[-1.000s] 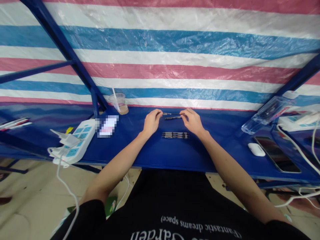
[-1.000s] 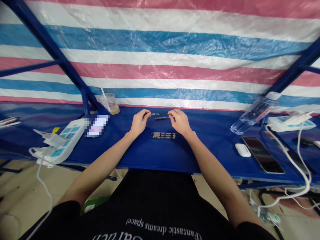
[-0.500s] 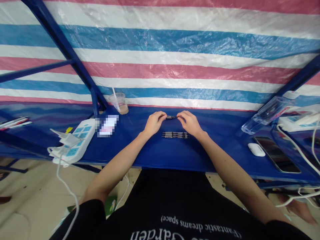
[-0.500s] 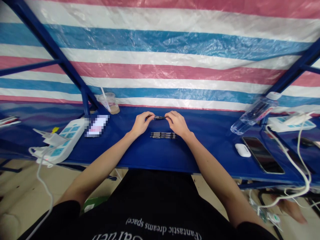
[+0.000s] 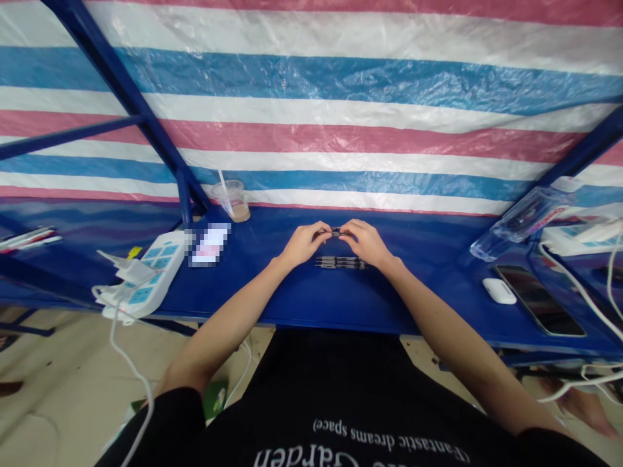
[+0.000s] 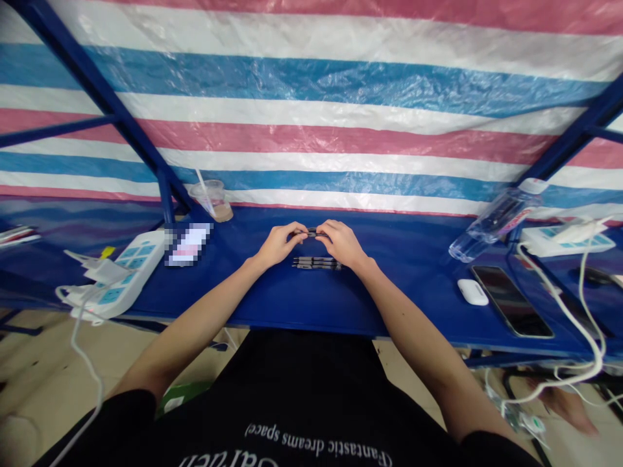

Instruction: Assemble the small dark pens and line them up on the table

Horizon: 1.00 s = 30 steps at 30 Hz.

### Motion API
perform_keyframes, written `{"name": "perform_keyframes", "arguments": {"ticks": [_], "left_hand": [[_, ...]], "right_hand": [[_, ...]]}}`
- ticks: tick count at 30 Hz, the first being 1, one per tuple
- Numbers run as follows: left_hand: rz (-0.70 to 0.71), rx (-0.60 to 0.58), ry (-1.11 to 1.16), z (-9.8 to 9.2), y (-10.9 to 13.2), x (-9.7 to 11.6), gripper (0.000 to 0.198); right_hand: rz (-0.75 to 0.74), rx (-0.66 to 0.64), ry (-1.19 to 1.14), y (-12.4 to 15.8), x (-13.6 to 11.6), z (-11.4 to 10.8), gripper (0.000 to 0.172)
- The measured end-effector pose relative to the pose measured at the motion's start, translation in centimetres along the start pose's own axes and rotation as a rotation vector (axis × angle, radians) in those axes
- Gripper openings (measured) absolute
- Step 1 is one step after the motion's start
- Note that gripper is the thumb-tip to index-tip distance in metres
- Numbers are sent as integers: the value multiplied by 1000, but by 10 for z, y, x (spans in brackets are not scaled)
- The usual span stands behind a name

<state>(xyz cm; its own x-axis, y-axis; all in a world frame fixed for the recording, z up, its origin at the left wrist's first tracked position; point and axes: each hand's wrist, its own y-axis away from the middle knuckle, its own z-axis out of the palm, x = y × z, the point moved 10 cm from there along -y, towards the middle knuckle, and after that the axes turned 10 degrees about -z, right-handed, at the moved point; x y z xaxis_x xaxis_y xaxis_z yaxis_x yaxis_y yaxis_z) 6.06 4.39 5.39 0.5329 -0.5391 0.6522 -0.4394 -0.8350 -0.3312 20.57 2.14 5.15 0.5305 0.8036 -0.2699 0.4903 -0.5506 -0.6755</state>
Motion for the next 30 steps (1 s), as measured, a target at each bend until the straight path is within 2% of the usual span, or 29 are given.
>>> {"name": "perform_keyframes", "arguments": {"ticks": [5,9,11,12,16,23,30], "left_hand": [[51,19,2,0,0,2,18],[0,-19,-43,5,0,-2,35],[-27,-27,-72,6,0,-4,32],[-36,-19,-83,4,0,-5,31],[-46,46,-115,-4,-3,-5,46],[-2,96,-73,-11,-4,-2,37],[30,133,-30,-15,-3,-2,27]], "right_hand": [[12,-30,57,1,3,4,17],[39,8,51,1,4,-1,8],[52,35,41,1,3,-6,4],[56,45,35,1,3,-8,3],[65,50,17,1,2,-11,6],[70,20,24,3,8,-3,6],[67,-6,57,3,13,0,19]]}}
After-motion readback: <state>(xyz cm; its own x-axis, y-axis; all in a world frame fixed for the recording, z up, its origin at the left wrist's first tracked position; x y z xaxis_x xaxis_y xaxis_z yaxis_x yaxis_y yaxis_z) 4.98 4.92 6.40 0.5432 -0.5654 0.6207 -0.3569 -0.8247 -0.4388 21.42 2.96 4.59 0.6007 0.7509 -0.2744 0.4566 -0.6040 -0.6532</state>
